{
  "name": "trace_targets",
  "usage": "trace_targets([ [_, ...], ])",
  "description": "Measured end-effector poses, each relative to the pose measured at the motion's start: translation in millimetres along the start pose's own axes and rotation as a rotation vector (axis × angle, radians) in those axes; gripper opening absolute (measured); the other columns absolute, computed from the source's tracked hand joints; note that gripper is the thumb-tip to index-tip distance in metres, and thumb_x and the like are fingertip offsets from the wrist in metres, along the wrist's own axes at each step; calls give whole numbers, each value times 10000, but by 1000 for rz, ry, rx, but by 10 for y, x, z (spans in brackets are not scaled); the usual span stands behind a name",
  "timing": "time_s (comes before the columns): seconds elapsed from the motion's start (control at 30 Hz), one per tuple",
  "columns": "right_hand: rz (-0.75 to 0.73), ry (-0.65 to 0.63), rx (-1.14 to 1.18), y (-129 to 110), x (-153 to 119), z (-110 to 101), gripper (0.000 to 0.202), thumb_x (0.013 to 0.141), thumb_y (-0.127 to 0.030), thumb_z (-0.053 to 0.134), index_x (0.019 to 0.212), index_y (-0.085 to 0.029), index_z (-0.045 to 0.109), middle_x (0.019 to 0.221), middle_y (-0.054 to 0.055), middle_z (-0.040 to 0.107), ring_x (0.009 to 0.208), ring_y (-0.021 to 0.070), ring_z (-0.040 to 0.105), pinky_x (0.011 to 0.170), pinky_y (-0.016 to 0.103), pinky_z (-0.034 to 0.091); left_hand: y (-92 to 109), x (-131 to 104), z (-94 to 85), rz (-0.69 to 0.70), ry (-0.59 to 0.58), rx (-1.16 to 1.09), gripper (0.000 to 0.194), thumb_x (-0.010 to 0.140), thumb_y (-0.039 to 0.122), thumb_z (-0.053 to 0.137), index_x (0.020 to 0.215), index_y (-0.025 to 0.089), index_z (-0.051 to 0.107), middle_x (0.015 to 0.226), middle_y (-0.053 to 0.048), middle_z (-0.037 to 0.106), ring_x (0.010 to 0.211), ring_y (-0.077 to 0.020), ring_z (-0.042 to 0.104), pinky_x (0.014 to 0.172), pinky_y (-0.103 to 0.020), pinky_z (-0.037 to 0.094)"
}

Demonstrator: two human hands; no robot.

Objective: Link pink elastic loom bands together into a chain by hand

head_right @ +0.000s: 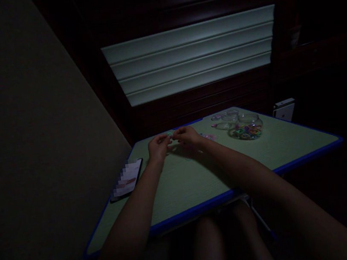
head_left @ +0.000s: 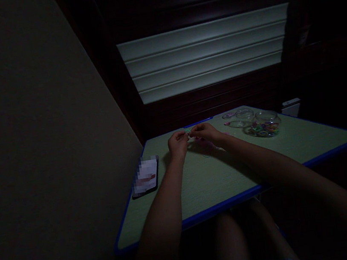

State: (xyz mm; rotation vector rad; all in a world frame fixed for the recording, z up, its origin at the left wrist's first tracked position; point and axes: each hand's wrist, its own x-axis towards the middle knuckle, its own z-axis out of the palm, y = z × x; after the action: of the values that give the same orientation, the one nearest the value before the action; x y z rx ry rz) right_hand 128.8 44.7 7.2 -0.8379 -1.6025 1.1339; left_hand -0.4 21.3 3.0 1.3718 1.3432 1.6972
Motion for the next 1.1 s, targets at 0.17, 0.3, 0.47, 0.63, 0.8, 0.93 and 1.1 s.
trace_targets([
  [0.17,32,-21,17,-5,-6,1,178,633,-302,632,694,-142,586,570,-17,542,521,65,480,471,165,367,-11,23,-2,24,32,24,188,633,237,606,789,135,580,700,-26,612,568,-101,581,460,-181,450],
  [0.3,77,-48,25,-27,-31,6,163,652,-294,619,720,-151,580,548,-22,529,487,61,464,457,166,373,-17,31,-2,16,36,70,184,639,242,601,793,143,581,714,-21,614,549,-92,575,458,-178,443],
  [0.47,68,-17,20,-39,-23,16,152,683,-285,578,760,-154,583,670,5,584,541,65,484,465,155,376,-51,49,-4,32,40,117,157,634,226,592,770,147,584,694,-9,609,534,-98,576,483,-204,449],
  [0.63,-55,78,-123,-48,6,28,187,727,-310,528,758,-133,582,698,14,584,554,67,483,510,171,392,-143,83,-11,87,1,191,141,628,235,584,744,154,588,670,-4,601,533,-100,570,509,-215,454],
  [0.8,-147,146,-329,-18,34,31,216,745,-291,507,851,-133,610,799,40,617,619,92,525,616,215,419,-205,99,-20,125,-22,218,139,626,254,581,731,163,591,673,-6,599,584,-115,581,546,-229,466],
  [0.93,-168,138,-417,6,36,37,235,747,-243,496,910,-125,618,860,66,630,703,120,559,685,243,428,-236,108,-20,162,-49,262,118,624,245,578,709,165,595,688,-14,608,632,-129,587,577,-241,470],
  [1.1,-146,98,-426,-4,3,54,239,739,-243,482,882,-119,628,785,49,628,671,119,558,644,233,430,-247,107,-19,193,-69,273,129,639,257,571,723,161,593,720,-21,615,668,-133,592,606,-245,471],
])
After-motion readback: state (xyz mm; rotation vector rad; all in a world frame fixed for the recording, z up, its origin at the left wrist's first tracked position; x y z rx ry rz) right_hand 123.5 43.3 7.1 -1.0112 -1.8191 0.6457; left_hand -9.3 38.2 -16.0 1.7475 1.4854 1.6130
